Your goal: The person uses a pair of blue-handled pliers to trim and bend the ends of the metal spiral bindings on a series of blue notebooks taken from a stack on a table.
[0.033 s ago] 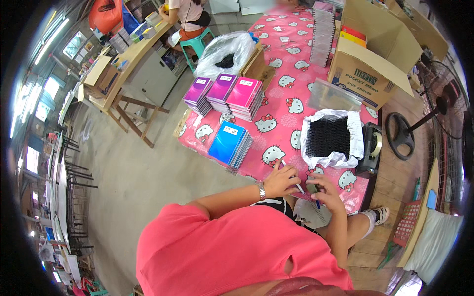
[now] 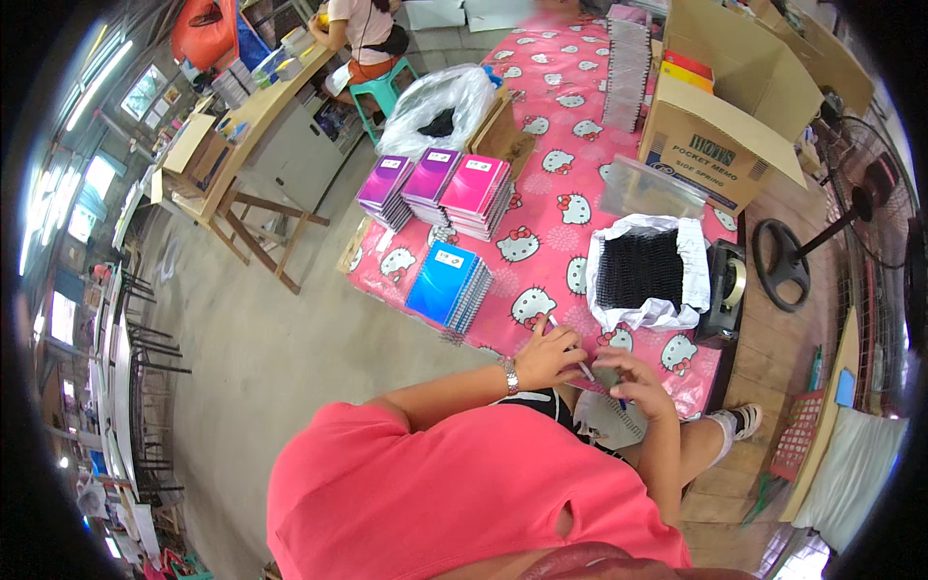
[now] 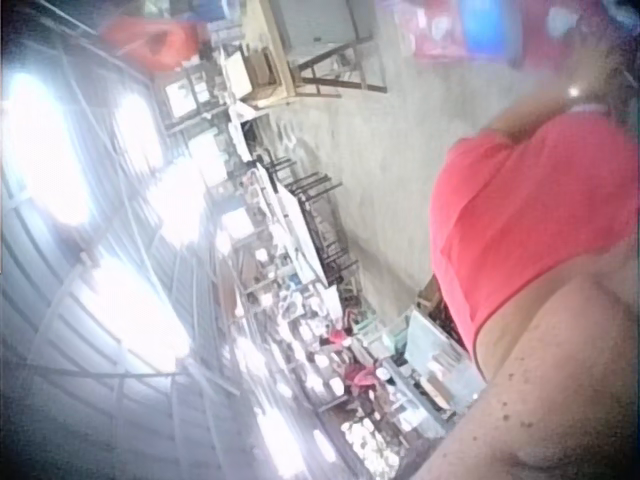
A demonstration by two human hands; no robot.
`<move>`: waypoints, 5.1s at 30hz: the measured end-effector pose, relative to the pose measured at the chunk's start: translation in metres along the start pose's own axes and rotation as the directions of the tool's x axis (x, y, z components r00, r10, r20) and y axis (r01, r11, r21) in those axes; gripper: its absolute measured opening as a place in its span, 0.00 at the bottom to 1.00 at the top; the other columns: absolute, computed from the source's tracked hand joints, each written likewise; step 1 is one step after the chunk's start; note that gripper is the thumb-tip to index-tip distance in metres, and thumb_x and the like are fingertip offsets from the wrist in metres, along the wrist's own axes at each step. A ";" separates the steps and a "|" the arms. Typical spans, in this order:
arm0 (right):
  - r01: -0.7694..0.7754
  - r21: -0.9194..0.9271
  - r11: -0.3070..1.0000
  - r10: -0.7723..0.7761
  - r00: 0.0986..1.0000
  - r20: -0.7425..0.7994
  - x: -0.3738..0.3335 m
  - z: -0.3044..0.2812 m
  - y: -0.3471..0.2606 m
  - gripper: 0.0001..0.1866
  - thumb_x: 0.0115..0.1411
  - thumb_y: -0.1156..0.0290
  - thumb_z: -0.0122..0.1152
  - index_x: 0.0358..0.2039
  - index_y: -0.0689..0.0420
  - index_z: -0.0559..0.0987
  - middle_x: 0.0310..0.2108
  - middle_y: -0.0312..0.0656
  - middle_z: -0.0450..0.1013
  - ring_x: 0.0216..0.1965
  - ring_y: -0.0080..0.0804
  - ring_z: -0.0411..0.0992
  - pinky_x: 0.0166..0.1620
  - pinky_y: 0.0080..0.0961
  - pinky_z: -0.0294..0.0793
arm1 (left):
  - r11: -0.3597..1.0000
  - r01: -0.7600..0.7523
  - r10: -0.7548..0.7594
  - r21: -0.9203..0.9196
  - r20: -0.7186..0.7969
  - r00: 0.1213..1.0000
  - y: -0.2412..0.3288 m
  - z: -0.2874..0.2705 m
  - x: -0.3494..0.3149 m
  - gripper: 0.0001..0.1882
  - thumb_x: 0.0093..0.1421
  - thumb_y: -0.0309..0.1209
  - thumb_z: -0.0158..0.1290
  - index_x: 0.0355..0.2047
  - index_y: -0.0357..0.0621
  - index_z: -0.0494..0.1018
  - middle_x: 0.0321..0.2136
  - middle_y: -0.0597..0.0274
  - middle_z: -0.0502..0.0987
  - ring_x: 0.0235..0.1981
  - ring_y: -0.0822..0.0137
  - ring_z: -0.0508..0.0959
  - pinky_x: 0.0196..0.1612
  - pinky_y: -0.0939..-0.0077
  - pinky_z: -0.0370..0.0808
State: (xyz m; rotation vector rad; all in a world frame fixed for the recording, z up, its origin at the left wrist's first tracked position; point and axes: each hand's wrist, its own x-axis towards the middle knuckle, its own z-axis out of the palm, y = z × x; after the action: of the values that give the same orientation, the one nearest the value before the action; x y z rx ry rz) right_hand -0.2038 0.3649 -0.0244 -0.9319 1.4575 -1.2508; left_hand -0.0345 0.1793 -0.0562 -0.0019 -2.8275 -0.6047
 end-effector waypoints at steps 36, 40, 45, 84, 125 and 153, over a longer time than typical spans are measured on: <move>-0.037 0.085 0.996 0.029 0.996 0.087 0.004 0.007 -0.017 0.30 0.41 0.73 0.71 0.50 0.58 0.79 0.52 0.40 0.64 0.58 0.34 0.62 0.60 0.30 0.60 | 0.998 0.027 -0.027 -0.049 -0.001 1.000 0.004 0.000 0.005 0.22 0.50 0.44 0.61 0.43 0.52 0.70 0.42 0.65 0.70 0.53 0.61 0.67 0.60 0.32 0.52; 0.026 0.088 0.996 -0.034 0.996 0.087 0.008 0.005 -0.012 0.30 0.40 0.74 0.70 0.50 0.57 0.79 0.53 0.40 0.63 0.57 0.34 0.63 0.60 0.31 0.60 | 0.999 0.035 -0.034 -0.032 0.040 0.999 0.002 -0.001 0.006 0.22 0.49 0.43 0.61 0.43 0.52 0.70 0.43 0.64 0.70 0.53 0.61 0.68 0.60 0.33 0.53; -0.117 -0.129 0.985 0.110 0.992 -0.060 0.015 0.008 -0.004 0.30 0.38 0.72 0.69 0.48 0.57 0.80 0.53 0.39 0.65 0.56 0.33 0.64 0.59 0.28 0.61 | 0.996 0.053 -0.052 -0.077 0.013 0.999 0.004 -0.006 0.005 0.22 0.49 0.41 0.62 0.43 0.51 0.70 0.43 0.64 0.71 0.52 0.61 0.69 0.61 0.36 0.54; 0.071 0.194 0.979 -0.093 0.990 0.109 0.040 0.013 -0.021 0.28 0.45 0.72 0.70 0.51 0.55 0.79 0.50 0.37 0.67 0.52 0.30 0.66 0.54 0.27 0.65 | 0.906 0.043 -0.051 -0.421 -0.008 0.999 -0.044 -0.018 0.020 0.17 0.46 0.29 0.65 0.36 0.41 0.74 0.36 0.55 0.71 0.42 0.55 0.73 0.46 0.65 0.72; -0.307 -0.910 0.278 -0.336 0.857 -0.391 -0.018 0.047 0.051 0.30 0.56 0.56 0.63 0.56 0.57 0.70 0.54 0.50 0.65 0.56 0.53 0.62 0.59 0.49 0.59 | 0.759 0.396 -0.563 -0.517 -0.214 0.798 -0.033 -0.007 -0.024 0.15 0.61 0.31 0.56 0.48 0.43 0.70 0.37 0.54 0.77 0.34 0.58 0.79 0.34 0.69 0.76; 0.202 -0.698 0.687 -0.495 0.833 -0.247 0.045 0.100 -0.010 0.28 0.49 0.64 0.70 0.49 0.61 0.75 0.45 0.47 0.70 0.46 0.46 0.69 0.50 0.38 0.70 | 0.711 0.226 -0.548 -0.665 -0.323 0.772 -0.037 -0.007 -0.025 0.11 0.58 0.27 0.55 0.42 0.39 0.73 0.34 0.53 0.77 0.30 0.59 0.79 0.31 0.72 0.75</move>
State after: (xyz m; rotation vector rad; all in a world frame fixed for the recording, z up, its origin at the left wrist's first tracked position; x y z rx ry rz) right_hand -0.1184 0.2959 -0.0239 -1.5476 2.2211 -1.2878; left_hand -0.0108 0.1436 -0.0708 0.5939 -2.0152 -1.3525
